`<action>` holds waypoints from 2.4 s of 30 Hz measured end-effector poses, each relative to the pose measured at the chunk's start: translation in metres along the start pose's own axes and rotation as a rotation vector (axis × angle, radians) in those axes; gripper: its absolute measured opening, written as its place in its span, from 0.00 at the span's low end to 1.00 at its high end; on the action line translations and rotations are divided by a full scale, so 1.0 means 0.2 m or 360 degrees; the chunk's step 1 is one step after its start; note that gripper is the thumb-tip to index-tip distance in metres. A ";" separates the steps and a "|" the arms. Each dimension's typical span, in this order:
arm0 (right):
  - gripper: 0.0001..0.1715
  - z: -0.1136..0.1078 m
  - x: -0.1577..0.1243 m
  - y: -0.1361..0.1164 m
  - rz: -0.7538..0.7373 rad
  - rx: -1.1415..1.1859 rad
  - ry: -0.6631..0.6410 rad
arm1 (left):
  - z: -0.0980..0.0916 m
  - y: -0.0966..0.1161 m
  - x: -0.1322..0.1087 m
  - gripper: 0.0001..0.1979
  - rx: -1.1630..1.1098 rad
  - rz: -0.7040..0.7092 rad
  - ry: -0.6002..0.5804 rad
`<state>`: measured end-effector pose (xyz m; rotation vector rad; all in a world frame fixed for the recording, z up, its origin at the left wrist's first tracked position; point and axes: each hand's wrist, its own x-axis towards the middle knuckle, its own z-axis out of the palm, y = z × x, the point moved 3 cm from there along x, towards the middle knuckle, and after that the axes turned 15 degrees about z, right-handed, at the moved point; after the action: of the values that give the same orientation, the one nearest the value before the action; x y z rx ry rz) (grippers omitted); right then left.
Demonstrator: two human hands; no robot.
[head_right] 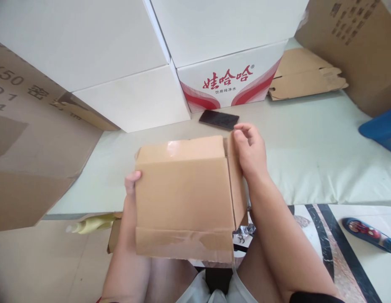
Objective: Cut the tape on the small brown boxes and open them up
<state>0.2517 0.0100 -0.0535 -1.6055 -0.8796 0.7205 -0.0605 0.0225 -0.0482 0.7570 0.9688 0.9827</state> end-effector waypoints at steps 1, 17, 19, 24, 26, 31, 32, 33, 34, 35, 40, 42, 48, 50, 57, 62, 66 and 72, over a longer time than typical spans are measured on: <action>0.19 0.00 0.00 0.00 0.0051 0.0027 -0.0027 | -0.01 0.01 0.01 0.28 -0.0053 0.0021 0.0035; 0.36 0.06 -0.10 -0.12 -0.0335 -0.0152 -0.0230 | 0.01 0.09 0.17 0.18 -0.0204 0.0492 0.0451; 0.42 0.09 -0.12 -0.14 -0.0427 -0.0389 -0.0185 | 0.01 0.08 0.18 0.19 -0.0196 0.0483 0.0424; 0.21 0.07 -0.10 -0.12 -0.0284 -0.0279 0.0168 | -0.01 0.08 0.18 0.20 -0.0154 0.0517 0.0416; 0.13 0.02 -0.09 -0.12 -0.0260 -0.0057 0.0457 | -0.02 0.09 0.18 0.21 -0.0134 0.0541 0.0448; 0.08 -0.03 -0.17 -0.18 -0.0401 -0.0013 0.0666 | -0.01 0.09 0.17 0.19 -0.0189 0.0684 0.0566; 0.08 -0.01 -0.20 -0.20 -0.0492 -0.0068 0.0517 | -0.01 0.09 0.18 0.18 -0.0204 0.0729 0.0609; 0.08 0.03 -0.23 -0.23 -0.0611 -0.0129 0.0340 | -0.01 0.09 0.18 0.17 -0.0213 0.0776 0.0646; 0.08 0.07 -0.27 -0.26 -0.0739 -0.0194 0.0157 | -0.01 0.09 0.18 0.17 -0.0221 0.0816 0.0669; 0.07 0.12 -0.30 -0.29 -0.0855 -0.0266 -0.0015 | -0.01 0.09 0.18 0.16 -0.0231 0.0845 0.0675; 0.14 0.35 -0.42 -0.29 -0.1036 -0.0728 -0.0483 | 0.01 0.06 0.20 0.17 -0.0207 0.0886 0.0646; 0.11 0.40 -0.43 -0.26 -0.1057 -0.0863 -0.0473 | 0.02 0.06 0.20 0.17 -0.0159 0.0913 0.0644; 0.10 0.45 -0.45 -0.19 -0.1072 -0.1012 -0.0455 | 0.05 0.05 0.20 0.17 -0.0261 0.0903 0.0649; 0.10 0.45 -0.47 -0.19 -0.1026 -0.1057 -0.0576 | 0.05 0.05 0.19 0.20 -0.0355 0.0871 0.0644; 0.03 0.31 -0.53 -0.35 -0.0697 -0.0706 -0.1591 | 0.03 0.12 0.14 0.23 -0.0520 0.0967 0.0537; 0.03 0.06 -0.29 -0.38 -0.0465 -0.0056 -0.0503 | 0.02 0.14 0.11 0.26 -0.0607 0.0910 0.0365; 0.24 -0.03 -0.10 -0.18 0.0251 -0.0185 0.0006 | 0.05 0.12 0.09 0.28 -0.0657 0.0739 0.0145; 0.36 0.00 -0.11 -0.06 0.0865 0.0391 -0.0919 | 0.13 0.09 0.04 0.32 -0.0614 0.0764 -0.0347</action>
<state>0.2373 -0.0076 -0.0424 -1.4359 -0.7083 1.6677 -0.0401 0.0341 -0.0246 0.7627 0.3892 1.4199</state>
